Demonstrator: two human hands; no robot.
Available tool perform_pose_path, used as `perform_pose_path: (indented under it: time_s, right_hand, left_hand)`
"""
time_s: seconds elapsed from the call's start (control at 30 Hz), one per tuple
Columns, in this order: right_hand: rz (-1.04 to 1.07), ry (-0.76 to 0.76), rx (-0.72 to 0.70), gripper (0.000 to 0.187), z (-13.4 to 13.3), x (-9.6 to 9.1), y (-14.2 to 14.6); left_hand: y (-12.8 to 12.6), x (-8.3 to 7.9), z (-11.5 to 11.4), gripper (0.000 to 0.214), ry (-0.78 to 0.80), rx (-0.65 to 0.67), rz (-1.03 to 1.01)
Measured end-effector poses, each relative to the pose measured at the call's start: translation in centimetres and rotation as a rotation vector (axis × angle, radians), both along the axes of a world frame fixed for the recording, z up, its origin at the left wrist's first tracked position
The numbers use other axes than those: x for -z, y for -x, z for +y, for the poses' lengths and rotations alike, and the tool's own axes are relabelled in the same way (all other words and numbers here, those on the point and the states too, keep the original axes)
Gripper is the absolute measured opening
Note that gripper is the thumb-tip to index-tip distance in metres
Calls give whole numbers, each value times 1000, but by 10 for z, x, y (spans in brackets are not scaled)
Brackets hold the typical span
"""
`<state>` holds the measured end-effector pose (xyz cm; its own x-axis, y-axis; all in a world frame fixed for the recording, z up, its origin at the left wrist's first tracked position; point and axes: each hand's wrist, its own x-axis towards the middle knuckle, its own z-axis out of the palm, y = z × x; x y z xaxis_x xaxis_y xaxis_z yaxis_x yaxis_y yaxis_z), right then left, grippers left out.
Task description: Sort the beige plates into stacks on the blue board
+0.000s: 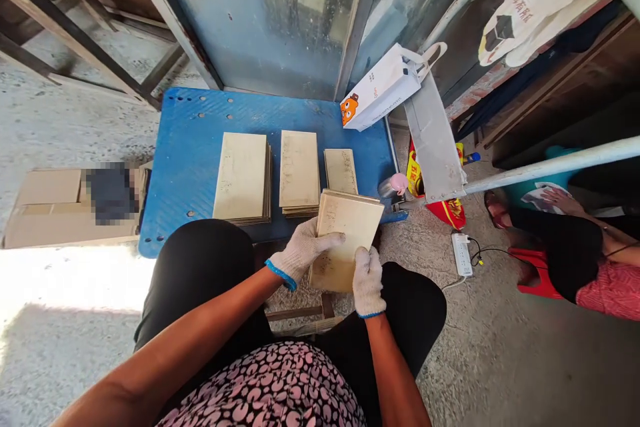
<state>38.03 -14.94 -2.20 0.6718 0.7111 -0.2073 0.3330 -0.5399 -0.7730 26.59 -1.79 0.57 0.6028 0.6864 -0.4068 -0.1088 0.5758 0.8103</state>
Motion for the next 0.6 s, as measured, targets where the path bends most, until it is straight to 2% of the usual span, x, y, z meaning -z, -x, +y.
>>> perform_pose_path:
  time_s: [0.1, 0.2, 0.27, 0.37, 0.47, 0.53, 0.6]
  right_hand:
    - [74, -28, 4, 29, -5, -17, -8]
    - [69, -151, 16, 47, -5, -42, -25]
    - [-80, -114, -69, 62, -1, -60, -35]
    - [-268, 93, -412, 69, 8, -84, -38]
    - [-276, 345, -748, 65, 19, -94, -27]
    - [-227, 526, -830, 57, 20, -93, -18]
    - [-197, 669, -805, 47, 15, -88, -11]
  left_hand:
    - [17, 11, -15, 52, -48, 6, 69]
    - [33, 21, -26, 44, -147, 70, 210]
    - [42, 26, -33, 38, -207, 126, 286]
    - [50, 30, -45, 29, -316, 248, 412]
    - [53, 35, -56, 26, -442, 412, 482]
    - [55, 38, -60, 27, -509, 494, 482]
    - [57, 40, -62, 28, -550, 558, 494]
